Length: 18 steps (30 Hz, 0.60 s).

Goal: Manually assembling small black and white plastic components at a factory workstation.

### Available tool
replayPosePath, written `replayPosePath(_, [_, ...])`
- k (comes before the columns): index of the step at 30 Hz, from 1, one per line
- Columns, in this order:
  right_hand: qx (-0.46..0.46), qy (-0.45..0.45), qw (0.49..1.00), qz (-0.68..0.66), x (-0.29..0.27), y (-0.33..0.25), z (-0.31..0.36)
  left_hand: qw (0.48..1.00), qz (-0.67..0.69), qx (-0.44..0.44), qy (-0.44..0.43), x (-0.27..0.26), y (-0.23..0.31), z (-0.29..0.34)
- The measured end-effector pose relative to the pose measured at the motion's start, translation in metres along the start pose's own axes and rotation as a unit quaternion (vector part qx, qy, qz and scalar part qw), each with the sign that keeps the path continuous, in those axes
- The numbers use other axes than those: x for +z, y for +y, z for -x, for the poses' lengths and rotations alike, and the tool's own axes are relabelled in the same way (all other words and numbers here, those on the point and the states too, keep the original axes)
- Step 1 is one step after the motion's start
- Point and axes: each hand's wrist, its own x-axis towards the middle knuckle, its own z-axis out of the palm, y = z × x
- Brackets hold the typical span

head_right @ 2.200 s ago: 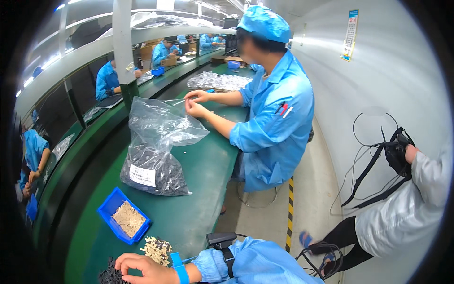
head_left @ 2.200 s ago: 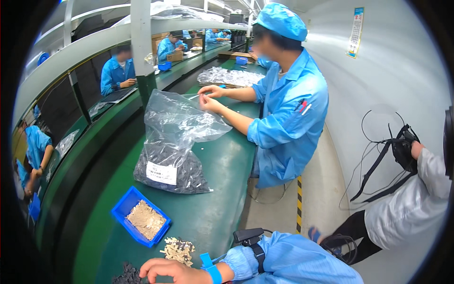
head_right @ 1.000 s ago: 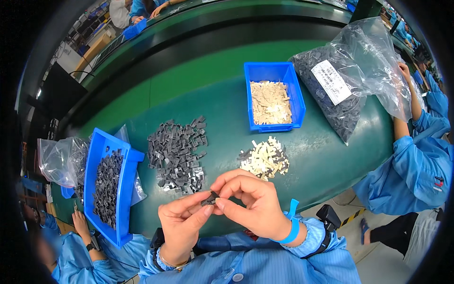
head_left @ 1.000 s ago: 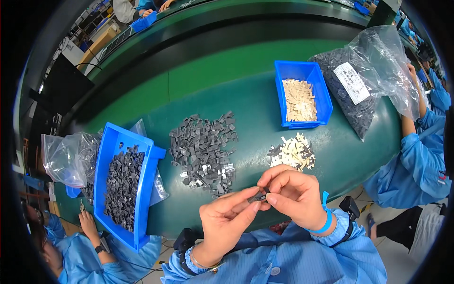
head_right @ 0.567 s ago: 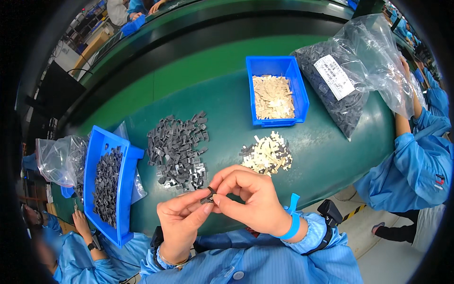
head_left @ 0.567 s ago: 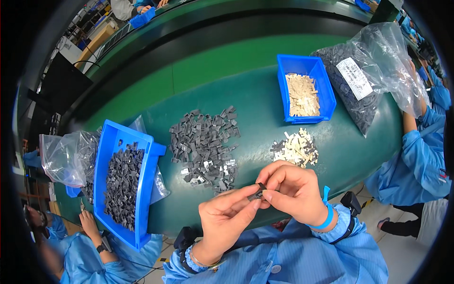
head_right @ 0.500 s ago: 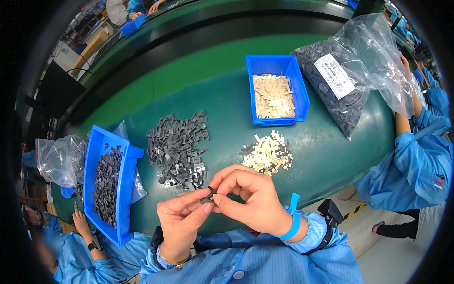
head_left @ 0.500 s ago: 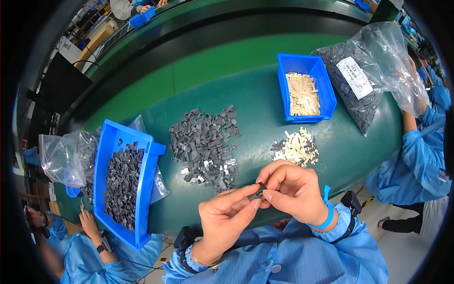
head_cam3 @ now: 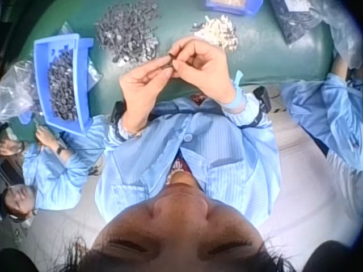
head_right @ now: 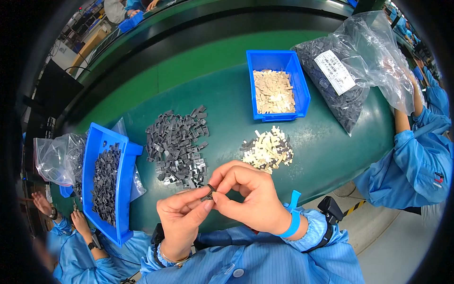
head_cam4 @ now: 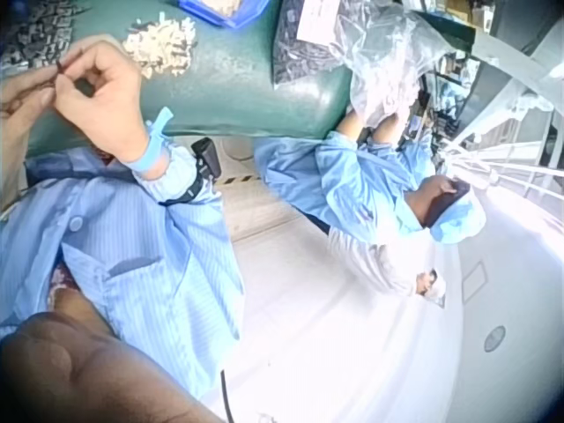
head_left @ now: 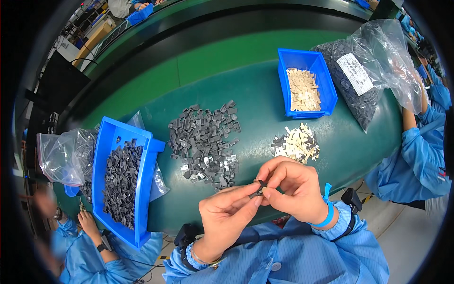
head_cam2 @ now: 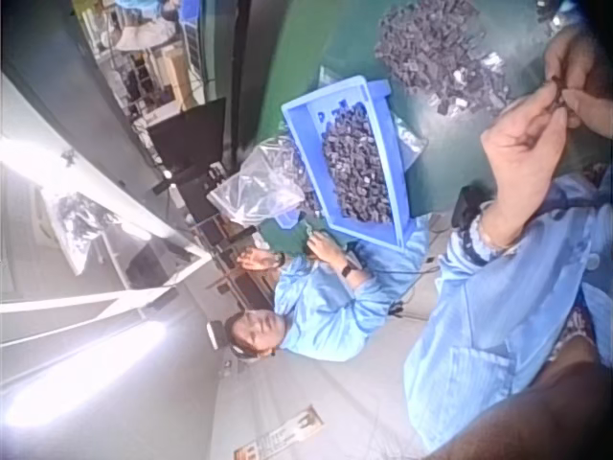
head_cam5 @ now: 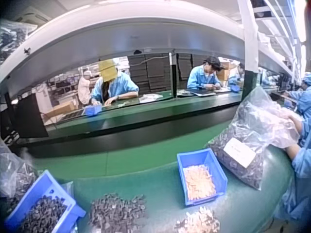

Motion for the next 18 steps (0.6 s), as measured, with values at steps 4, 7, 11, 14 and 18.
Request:
replayPosePath(4, [-0.014,-0.008,1.000,0.013,0.000,0.001,-0.001,1.000,0.000,-0.003,0.004,-0.003,-0.002,0.003])
replayPosePath(7, [-0.042,-0.017,0.998,0.037,-0.002,0.005,-0.004,1.000,0.003,-0.009,0.001,-0.004,-0.002,0.002])
replayPosePath(11, [-0.108,-0.044,0.973,0.200,-0.009,0.000,-0.011,0.999,0.046,0.001,-0.010,-0.005,-0.001,0.000])
replayPosePath(14, [-0.049,-0.024,0.979,0.195,-0.006,-0.005,-0.014,0.995,0.095,-0.001,-0.033,-0.011,-0.005,0.000])
replayPosePath(18, [-0.001,-0.108,0.986,0.129,-0.013,-0.007,-0.013,0.989,0.136,-0.033,-0.044,-0.008,-0.001,0.000])
